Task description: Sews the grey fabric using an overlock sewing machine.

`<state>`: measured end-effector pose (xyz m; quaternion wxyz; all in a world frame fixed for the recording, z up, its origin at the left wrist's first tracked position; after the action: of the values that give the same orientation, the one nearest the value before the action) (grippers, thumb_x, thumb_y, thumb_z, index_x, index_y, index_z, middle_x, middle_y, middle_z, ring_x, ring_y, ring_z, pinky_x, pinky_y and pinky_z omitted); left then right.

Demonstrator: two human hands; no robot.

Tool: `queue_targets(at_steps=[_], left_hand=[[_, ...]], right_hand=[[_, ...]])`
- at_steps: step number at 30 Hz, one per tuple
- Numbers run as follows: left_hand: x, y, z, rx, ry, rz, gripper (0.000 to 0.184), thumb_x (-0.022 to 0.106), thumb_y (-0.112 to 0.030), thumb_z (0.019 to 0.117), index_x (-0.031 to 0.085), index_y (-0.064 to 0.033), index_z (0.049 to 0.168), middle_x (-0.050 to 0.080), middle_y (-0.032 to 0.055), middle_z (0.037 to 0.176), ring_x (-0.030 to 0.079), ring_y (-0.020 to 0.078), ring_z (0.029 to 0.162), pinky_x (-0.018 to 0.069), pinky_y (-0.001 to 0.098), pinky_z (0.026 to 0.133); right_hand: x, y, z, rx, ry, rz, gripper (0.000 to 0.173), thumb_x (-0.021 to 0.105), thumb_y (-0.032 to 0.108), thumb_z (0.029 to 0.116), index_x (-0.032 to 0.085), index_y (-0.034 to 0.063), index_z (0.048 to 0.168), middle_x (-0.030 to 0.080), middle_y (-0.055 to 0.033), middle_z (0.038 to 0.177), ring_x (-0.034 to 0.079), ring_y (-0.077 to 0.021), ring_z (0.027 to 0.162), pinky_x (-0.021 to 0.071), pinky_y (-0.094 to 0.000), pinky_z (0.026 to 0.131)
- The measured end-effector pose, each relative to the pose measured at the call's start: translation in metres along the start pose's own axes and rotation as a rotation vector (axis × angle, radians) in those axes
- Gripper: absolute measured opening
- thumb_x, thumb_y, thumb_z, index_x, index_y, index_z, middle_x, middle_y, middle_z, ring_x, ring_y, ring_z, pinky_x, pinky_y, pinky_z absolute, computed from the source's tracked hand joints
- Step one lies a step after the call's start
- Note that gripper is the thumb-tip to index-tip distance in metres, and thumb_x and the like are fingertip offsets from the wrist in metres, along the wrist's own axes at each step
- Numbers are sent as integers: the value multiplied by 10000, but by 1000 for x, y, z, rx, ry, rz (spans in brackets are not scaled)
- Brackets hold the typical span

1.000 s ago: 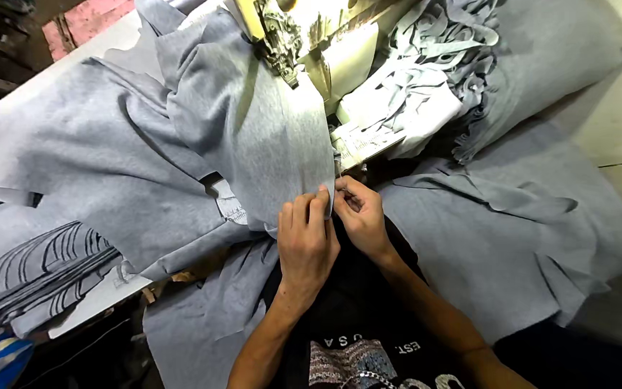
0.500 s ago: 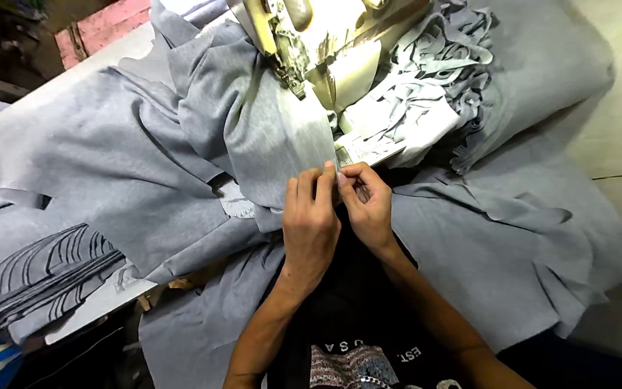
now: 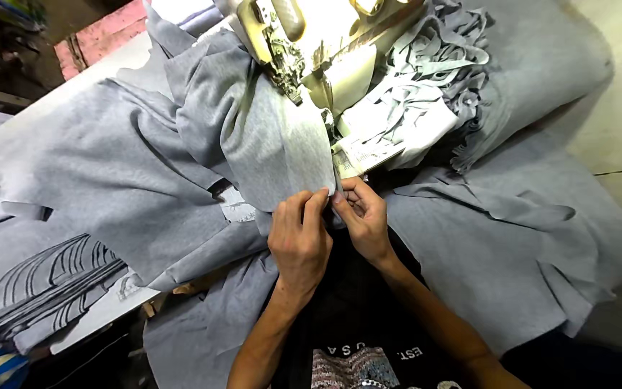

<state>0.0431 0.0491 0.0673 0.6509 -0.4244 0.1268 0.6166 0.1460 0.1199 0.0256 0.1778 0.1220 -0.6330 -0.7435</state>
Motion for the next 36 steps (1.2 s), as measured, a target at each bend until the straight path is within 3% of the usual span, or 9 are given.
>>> queue_targets(at_steps=[18,21,23,25,28,29,32,34,36], left_hand=[[8,-20,35,5,103,-6,228,649,-107,983,747,-42,1179,673,119,1013,661,214,912,558,296,748],[-1,-15,38,0,146,-122,246,644,-117,989,738,-56,1209,675,98,1058,663,169,895,566,276,726],[-19,4,33,-29,155,-313,262,613,-121,1015,712,-66,1251,678,79,1120,670,122,860,588,271,701],[-44,44,18,-90,91,-358,286,606,-172,1029,652,-68,1292,687,86,1163,707,155,920,634,344,766],[-73,124,-19,-196,235,-92,678,716,-419,938,492,-37,1451,580,207,1376,570,325,1262,486,507,1044],[-78,147,-33,-200,287,-10,700,725,-454,918,528,-31,1439,576,248,1362,542,393,1268,444,563,1057],[-108,184,-49,-110,264,196,285,622,-222,976,701,5,1128,683,235,1047,648,402,1008,510,545,892],[-149,206,-35,-97,208,280,251,581,-123,973,668,53,1130,674,270,1067,666,407,1000,538,544,864],[-194,246,-11,-159,133,398,300,548,-133,1008,609,62,1228,619,311,1188,613,452,1121,491,584,950]], right_hand=[[-9,10,21,-79,-77,-133,122,613,112,1021,656,44,1114,636,21,730,567,-36,594,481,-184,541],[-12,11,25,-86,-80,-147,130,615,126,1023,665,52,1117,650,25,744,581,-32,600,496,-182,540],[-14,10,25,-100,-77,-164,131,614,132,1027,669,51,1114,638,32,728,567,-26,589,485,-176,530],[-17,8,26,-117,-70,-188,135,616,132,1025,676,41,1105,623,34,713,549,-23,579,472,-174,522],[-22,4,22,-120,-13,-226,140,614,147,1029,678,45,1100,632,25,740,568,-31,601,496,-188,535],[-24,3,22,-124,17,-239,145,617,154,1026,682,46,1097,641,22,752,579,-33,612,509,-195,546],[-25,2,22,-137,102,-271,152,637,182,1006,684,50,1067,637,17,766,569,-32,619,498,-201,556],[-25,5,23,-130,146,-271,154,663,178,995,690,50,1076,682,3,830,633,-40,687,559,-213,620],[-23,6,23,-131,163,-263,150,681,167,987,693,47,1076,689,5,820,642,-37,682,564,-203,614]])
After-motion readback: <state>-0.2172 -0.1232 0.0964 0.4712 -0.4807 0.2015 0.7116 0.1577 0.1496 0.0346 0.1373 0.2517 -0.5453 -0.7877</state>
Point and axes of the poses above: each hand's wrist, its own z-axis towards the middle knuckle, its own x-axis out of the palm, y = z × x, the point moved 2 cm from there along z, towards the middle knuckle
